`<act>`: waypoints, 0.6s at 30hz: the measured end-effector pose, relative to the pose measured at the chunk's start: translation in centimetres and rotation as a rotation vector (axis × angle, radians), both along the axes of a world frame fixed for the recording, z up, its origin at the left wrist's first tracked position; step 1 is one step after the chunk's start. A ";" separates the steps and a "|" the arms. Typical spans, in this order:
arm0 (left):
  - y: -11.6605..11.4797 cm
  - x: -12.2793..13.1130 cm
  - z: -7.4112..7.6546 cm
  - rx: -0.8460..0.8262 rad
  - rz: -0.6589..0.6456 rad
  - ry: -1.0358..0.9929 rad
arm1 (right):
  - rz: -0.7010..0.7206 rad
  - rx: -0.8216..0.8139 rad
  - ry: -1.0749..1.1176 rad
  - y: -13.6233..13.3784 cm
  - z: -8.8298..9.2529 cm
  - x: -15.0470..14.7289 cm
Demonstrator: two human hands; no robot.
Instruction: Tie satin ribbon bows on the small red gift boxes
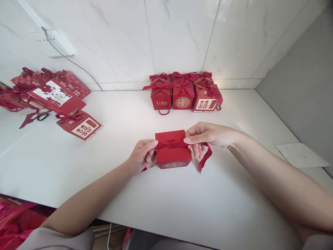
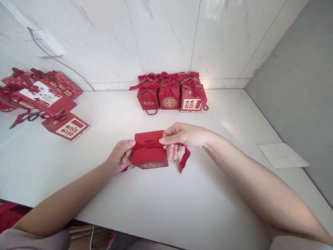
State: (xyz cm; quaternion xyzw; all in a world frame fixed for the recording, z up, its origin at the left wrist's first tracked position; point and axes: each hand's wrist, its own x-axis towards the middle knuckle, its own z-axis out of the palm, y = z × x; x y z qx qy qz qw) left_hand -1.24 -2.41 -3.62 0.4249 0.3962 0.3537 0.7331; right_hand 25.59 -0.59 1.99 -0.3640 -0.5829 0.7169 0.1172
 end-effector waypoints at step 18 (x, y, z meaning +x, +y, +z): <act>4.5 -4.1 4.2 0.701 -0.487 0.353 | 0.187 0.049 0.049 2.4 -3.3 1.8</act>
